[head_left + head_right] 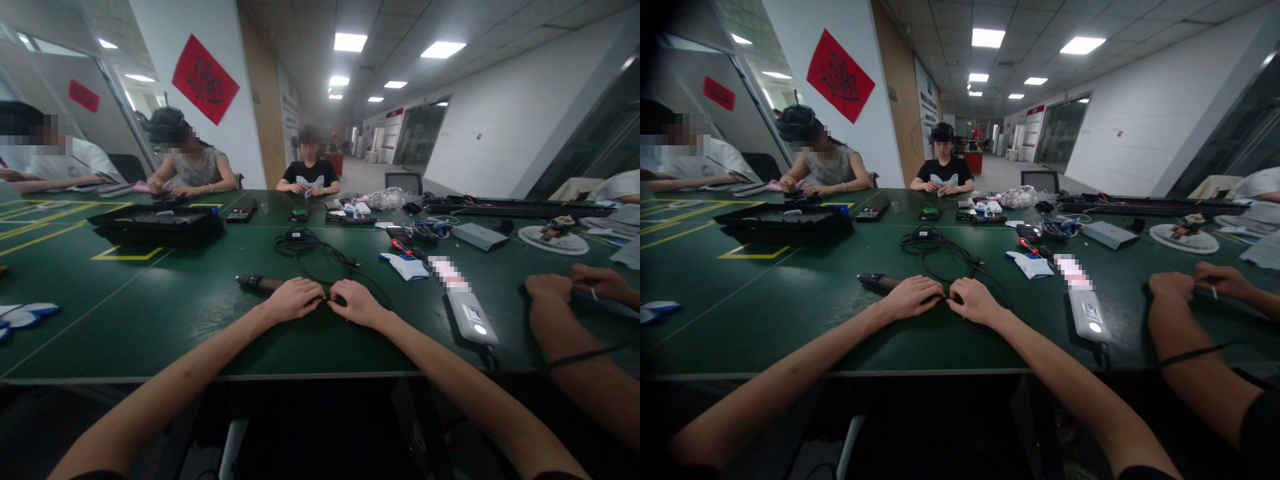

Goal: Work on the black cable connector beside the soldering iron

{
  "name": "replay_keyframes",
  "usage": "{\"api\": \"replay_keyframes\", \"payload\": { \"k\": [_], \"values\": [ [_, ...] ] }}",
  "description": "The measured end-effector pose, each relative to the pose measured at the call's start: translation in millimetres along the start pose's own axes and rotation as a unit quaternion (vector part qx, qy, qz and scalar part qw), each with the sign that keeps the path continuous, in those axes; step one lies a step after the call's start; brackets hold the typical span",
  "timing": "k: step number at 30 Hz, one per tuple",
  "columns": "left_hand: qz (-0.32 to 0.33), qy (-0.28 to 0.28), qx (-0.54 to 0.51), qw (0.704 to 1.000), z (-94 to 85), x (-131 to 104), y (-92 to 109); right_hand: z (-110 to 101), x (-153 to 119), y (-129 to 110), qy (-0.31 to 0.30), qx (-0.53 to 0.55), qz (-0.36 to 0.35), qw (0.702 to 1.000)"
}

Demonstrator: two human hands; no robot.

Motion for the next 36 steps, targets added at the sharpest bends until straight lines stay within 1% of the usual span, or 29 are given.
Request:
{"api": "replay_keyframes", "payload": {
  "k": [3,9,16,22,27,31,36],
  "values": [
    [-0.016,0.007,0.001,1.000,0.1,0.0,-1.5,-0.1,0.3,-0.2,-0.001,0.001,-0.001,1.000],
    [0.008,0.001,0.004,1.000,-0.6,0.4,0.9,0.8,0.2,0.4,-0.003,-0.003,0.000,1.000],
    [-0.019,0.000,0.021,1.000,0.8,1.6,-1.0,2.0,0.4,1.2,-0.004,-0.003,-0.006,1.000],
    [0.006,-0.002,0.014,1.000,-0.6,1.5,1.6,1.7,-0.2,1.6,-0.003,-0.008,0.001,1.000],
    [-0.008,0.005,0.018,1.000,1.0,1.1,-0.8,0.8,0.1,0.4,-0.005,-0.007,-0.001,1.000],
    [0.009,0.000,0.011,1.000,-0.3,1.6,1.3,-0.3,0.4,-0.2,-0.006,-0.005,0.002,1.000],
    [-0.010,0.006,0.007,1.000,-2.2,2.3,0.4,-1.3,0.6,-0.8,-0.006,-0.004,0.003,1.000]
  ]
}}
Point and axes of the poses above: each hand's wrist, its own x-axis towards the middle knuckle, its own z-axis out of the palm, y = z × x, the point moved 4 cm from there along x, towards the middle knuckle, and after that the axes turned 13 degrees about y, right-handed, at the moved point
